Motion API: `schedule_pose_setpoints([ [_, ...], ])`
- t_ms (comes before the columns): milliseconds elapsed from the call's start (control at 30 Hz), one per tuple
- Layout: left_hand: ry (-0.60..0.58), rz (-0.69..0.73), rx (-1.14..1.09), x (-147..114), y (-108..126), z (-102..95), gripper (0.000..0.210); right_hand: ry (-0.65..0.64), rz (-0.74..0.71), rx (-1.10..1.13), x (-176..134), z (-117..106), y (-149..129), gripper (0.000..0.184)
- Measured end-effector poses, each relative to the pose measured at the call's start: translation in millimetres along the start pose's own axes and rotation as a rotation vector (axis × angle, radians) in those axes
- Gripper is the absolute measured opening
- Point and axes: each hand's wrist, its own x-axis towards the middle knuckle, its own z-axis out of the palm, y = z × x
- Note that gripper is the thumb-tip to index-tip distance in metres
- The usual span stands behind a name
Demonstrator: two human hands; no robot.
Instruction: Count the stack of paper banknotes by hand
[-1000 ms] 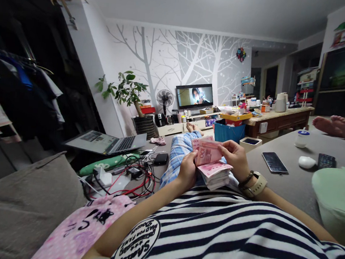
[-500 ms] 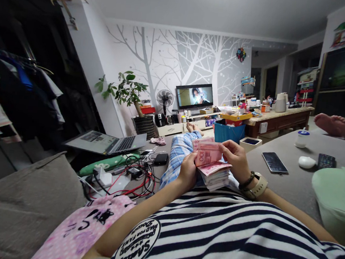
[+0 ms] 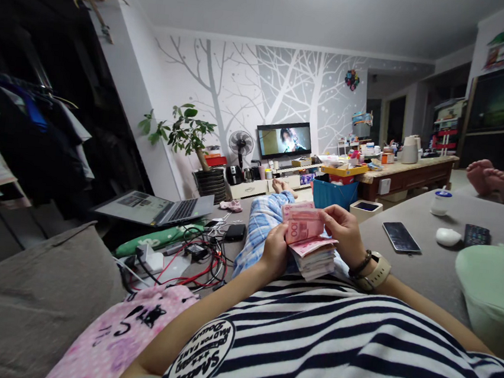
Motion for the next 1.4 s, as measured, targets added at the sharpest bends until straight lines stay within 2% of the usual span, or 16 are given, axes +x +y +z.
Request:
schedule_pose_setpoints([
  [467, -0.015, 0.007, 0.004, -2.6, 1.9, 0.7, 0.021, 0.004, 0.006, -0.012, -0.6, -1.6, -0.8, 0.031],
  [600, -0.048, -0.041, -0.118, -0.2, -2.7, 0.7, 0.016, -0.011, 0.015, 0.029, -2.0, -0.6, -2.2, 0.032],
  [767, -0.075, -0.116, -0.255, 4.6, -10.4, -1.5, 0.014, -0.115, 0.062, 0.037, -1.1, -1.7, -0.3, 0.041],
  [933, -0.157, -0.140, -0.276, 3.0, -8.7, -2.0, 0.018, 0.043, 0.059, -0.064, 6.9, -6.1, 14.7, 0.039],
  [1033, -0.178, -0.148, -0.258, 0.3, -4.4, -0.8, 0.016, 0.027, 0.107, -0.087, 9.8, -6.6, 21.9, 0.038],
  [1133, -0.203, -0.155, -0.245, -1.2, -2.0, 0.5, 0.016, -0.025, 0.088, -0.083, 9.8, -5.4, 23.7, 0.038],
  [1233, -0.184, -0.136, -0.241, 0.3, -3.4, 0.6, 0.019, -0.043, 0.066, -0.063, 8.5, -4.4, 21.7, 0.039],
  [1400, -0.019, -0.078, -0.233, 7.8, -11.1, -2.4, 0.019, -0.009, 0.023, -0.121, 5.2, -4.2, 15.4, 0.039],
])
